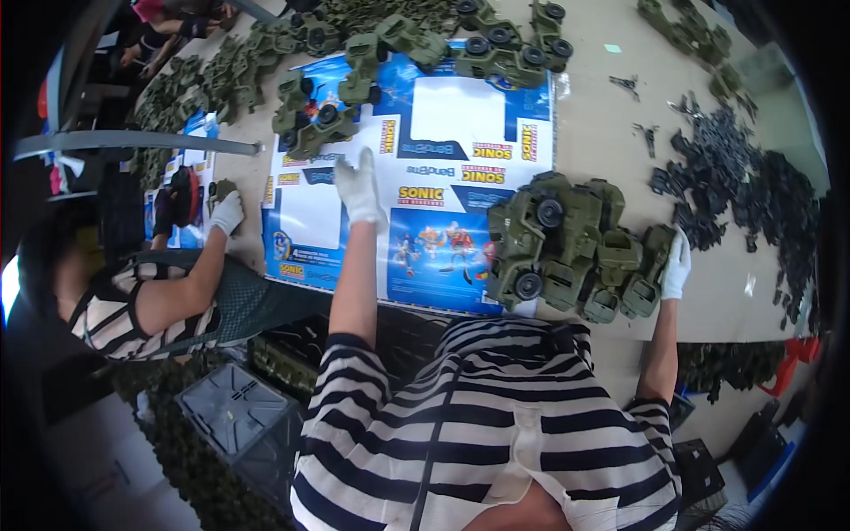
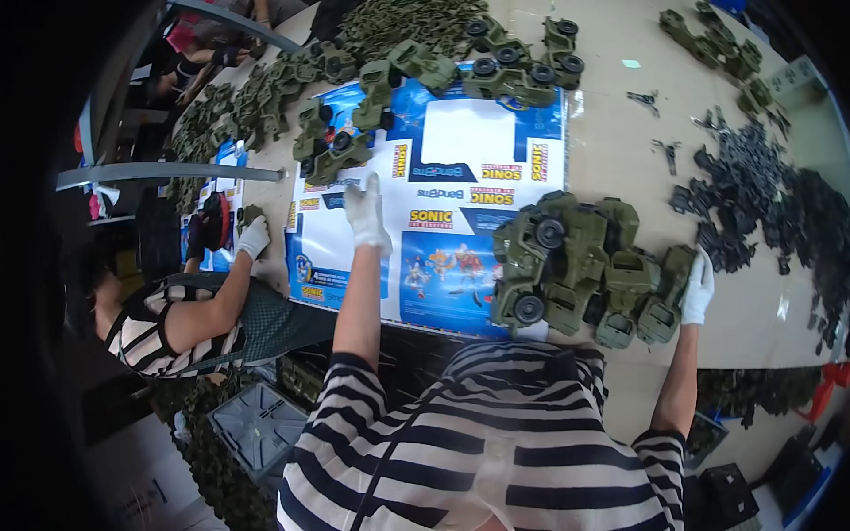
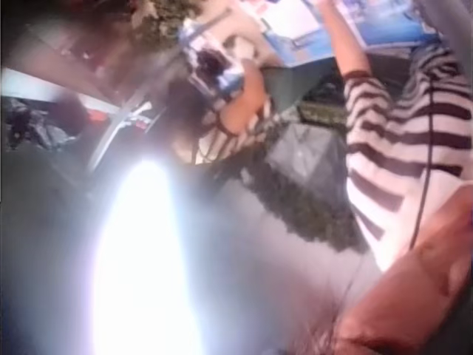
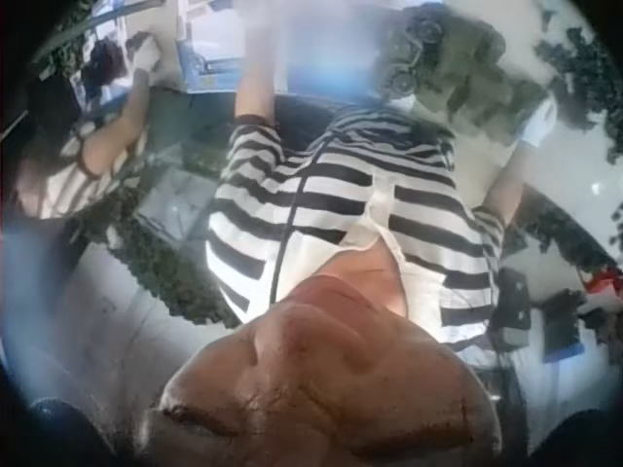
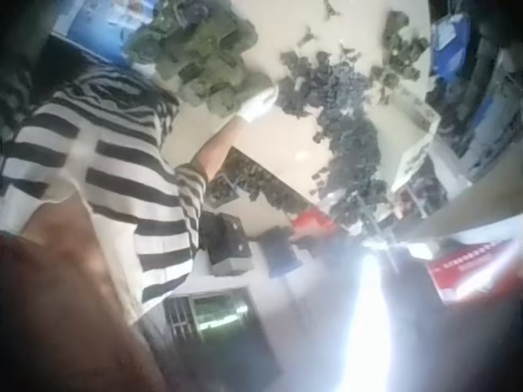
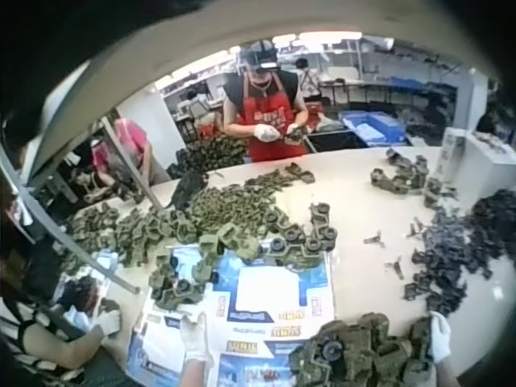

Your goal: The person assembles green plastic toy vehicles by hand, picking up chassis and wheels from a table and snapping them together. The person places the completed toy vehicles into a blue plastic bin. The workspace contains piles of loose parts and packaging materials.

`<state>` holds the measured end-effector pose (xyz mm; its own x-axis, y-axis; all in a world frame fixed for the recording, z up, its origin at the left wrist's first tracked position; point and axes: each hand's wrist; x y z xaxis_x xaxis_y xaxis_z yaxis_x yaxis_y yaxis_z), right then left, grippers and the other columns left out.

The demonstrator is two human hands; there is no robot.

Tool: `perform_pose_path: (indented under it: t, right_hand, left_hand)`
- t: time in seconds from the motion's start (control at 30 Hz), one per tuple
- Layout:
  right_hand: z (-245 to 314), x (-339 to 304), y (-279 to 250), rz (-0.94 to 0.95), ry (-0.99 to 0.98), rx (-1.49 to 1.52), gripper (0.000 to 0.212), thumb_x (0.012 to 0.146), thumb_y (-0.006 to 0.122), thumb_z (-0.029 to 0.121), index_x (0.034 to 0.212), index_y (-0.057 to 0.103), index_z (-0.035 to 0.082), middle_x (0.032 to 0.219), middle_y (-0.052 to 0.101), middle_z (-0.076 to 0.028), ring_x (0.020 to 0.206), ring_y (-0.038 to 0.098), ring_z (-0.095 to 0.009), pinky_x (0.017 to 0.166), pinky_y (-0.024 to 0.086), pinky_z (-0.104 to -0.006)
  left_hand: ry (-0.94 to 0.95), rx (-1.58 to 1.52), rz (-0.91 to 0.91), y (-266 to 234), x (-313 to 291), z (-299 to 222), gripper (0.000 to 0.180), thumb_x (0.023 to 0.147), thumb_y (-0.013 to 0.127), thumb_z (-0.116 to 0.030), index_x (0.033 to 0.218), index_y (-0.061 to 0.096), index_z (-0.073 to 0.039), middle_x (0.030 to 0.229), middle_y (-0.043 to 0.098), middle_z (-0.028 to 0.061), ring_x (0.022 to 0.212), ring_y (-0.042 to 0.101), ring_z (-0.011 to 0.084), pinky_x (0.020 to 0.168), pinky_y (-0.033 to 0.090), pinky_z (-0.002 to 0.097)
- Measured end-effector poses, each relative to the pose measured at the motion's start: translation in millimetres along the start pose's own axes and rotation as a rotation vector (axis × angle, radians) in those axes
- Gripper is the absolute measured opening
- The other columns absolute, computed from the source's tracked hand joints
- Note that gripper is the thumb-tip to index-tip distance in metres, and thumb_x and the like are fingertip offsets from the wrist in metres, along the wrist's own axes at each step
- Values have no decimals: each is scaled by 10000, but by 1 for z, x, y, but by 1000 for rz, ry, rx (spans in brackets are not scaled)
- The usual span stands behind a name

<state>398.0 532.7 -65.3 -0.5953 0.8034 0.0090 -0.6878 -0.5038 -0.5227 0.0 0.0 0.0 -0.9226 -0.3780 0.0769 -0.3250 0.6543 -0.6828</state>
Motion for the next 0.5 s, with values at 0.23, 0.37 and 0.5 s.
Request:
perform_pose_path:
  t: [0.23, 0.37, 0.5]
  right_hand:
    - [28, -11, -5, -65, 38, -275, 338, 1027, 549, 249, 1284, 627, 44, 1262, 653, -101, 1182, 586, -193, 1034, 432, -322]
    - [61, -16, 5, -111, 172, -275, 321, 1009, 574, 262, 1242, 660, 59, 1237, 668, -127, 1152, 614, -208, 1019, 441, -327]
    - [77, 7, 4, -305, -9, -351, 280, 968, 627, 255, 1176, 682, 74, 1116, 698, -134, 1056, 663, -247, 939, 497, -344]
  left_hand:
    - [523, 1105, 317, -23, 139, -17, 1099, 601, 863, -470, 1500, 321, -147, 1475, 413, 117, 1442, 277, 329, 1151, 181, 591]
    - [402, 881, 402, -9, 125, -21, 858, 664, 831, -418, 1341, 402, -112, 1025, 710, 152, 969, 693, 356, 812, 530, 462]
    - [369, 613, 519, -10, 97, 15, 802, 699, 796, -354, 1345, 437, -43, 1121, 676, 224, 985, 685, 360, 853, 531, 421]
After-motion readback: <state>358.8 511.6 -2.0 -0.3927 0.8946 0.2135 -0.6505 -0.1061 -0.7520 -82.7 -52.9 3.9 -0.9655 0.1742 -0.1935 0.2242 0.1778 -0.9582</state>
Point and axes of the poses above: each hand's wrist, its own x-axis towards the middle knuckle, its own y-axis out of the palm, z = x × y
